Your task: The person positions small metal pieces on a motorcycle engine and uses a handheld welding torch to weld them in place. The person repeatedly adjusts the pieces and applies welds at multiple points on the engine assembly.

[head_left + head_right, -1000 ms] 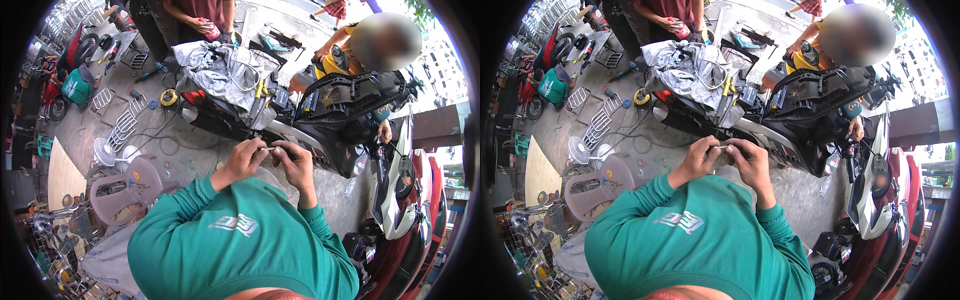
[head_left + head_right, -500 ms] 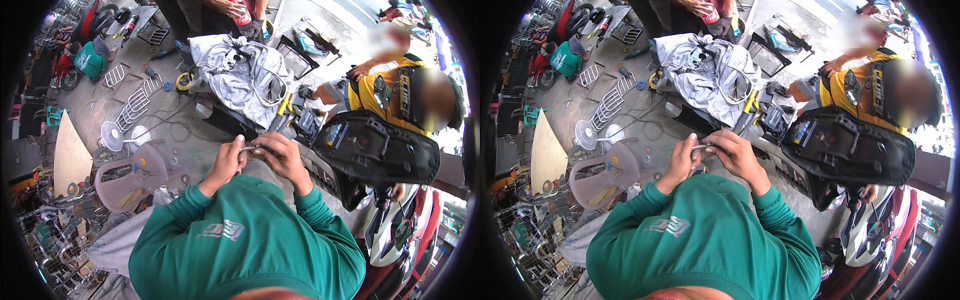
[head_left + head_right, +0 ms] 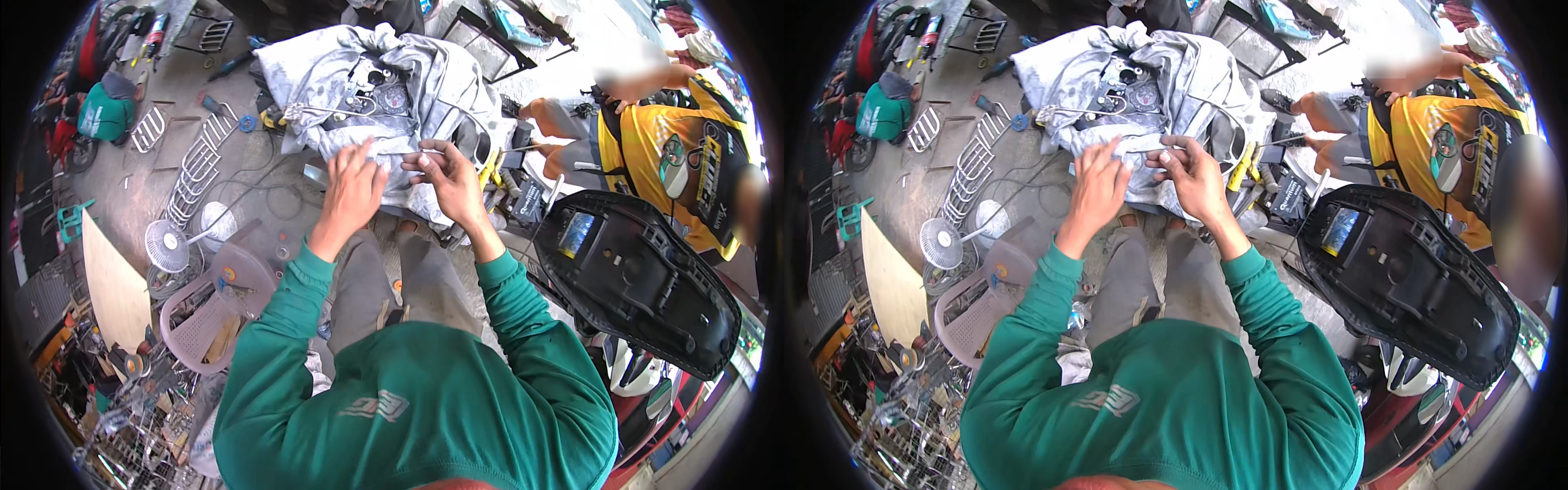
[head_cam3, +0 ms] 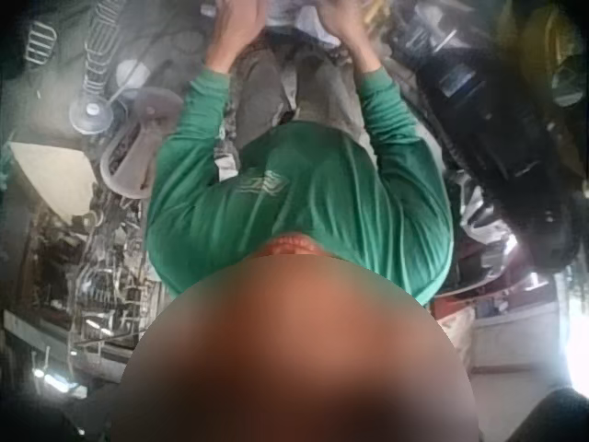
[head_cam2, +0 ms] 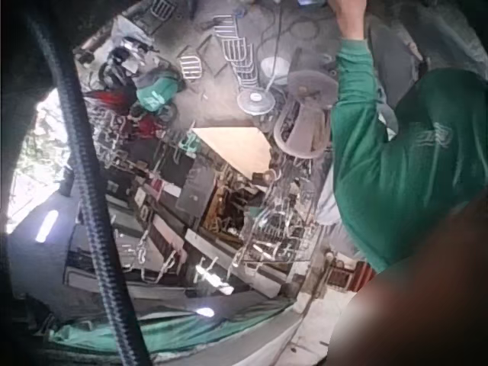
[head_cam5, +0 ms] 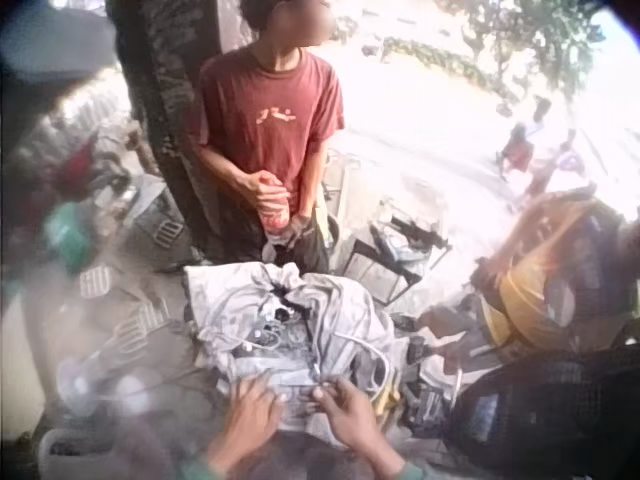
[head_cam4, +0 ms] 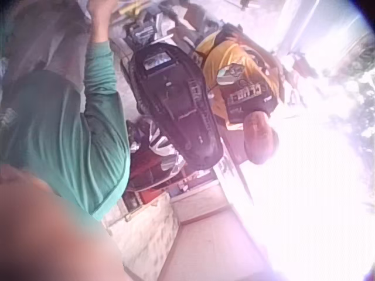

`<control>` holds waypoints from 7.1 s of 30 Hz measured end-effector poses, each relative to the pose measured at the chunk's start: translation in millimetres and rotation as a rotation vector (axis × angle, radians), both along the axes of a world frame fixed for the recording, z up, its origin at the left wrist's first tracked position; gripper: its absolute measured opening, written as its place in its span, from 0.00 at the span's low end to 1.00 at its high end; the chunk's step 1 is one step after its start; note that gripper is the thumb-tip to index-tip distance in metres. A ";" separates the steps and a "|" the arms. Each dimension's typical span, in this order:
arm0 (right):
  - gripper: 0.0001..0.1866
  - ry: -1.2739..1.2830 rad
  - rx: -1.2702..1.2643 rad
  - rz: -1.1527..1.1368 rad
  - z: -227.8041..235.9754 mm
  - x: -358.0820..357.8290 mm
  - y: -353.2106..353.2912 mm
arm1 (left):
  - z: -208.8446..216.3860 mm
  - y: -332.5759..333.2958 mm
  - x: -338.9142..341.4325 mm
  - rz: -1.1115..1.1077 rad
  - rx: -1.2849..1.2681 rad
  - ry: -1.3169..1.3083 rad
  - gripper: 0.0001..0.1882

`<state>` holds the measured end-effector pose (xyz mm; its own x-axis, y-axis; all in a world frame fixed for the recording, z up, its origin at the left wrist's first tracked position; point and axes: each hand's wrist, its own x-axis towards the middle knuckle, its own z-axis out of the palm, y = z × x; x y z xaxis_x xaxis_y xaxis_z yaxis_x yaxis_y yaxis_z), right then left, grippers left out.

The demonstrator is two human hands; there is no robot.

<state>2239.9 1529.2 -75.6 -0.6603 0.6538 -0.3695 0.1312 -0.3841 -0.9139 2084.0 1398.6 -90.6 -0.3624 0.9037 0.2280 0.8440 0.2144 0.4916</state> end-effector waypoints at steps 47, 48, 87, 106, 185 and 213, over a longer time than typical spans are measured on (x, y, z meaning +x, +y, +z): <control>0.13 -0.581 0.510 0.321 -87.6 -139.4 13.3 | -61.2 -29.6 -46.3 -0.126 -0.034 -0.149 0.16; 0.13 -0.627 0.552 0.382 -85.8 -138.8 17.8 | -61.0 -29.3 -46.9 -0.134 -0.046 -0.142 0.16; 0.17 -0.008 -0.344 -0.133 -20.8 36.0 -74.9 | -14.7 -19.4 62.3 -0.082 0.266 -0.451 0.16; 0.13 -0.194 0.149 -0.215 -56.7 107.5 51.4 | -80.8 134.9 90.0 -0.543 -0.333 0.377 0.07; 0.21 -0.622 1.039 0.204 -63.7 -127.7 -19.9 | -85.0 -35.4 -47.9 0.110 0.036 -0.010 0.22; 0.07 -0.474 0.834 0.154 -50.4 -120.2 -18.7 | -88.1 -35.8 -47.1 0.116 0.043 0.010 0.22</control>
<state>2119.7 1510.5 -126.0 -0.6628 0.7449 -0.0761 0.5501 0.4155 -0.7244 2036.9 1362.9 -178.7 -0.4618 0.8451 0.2694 0.8195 0.2904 0.4941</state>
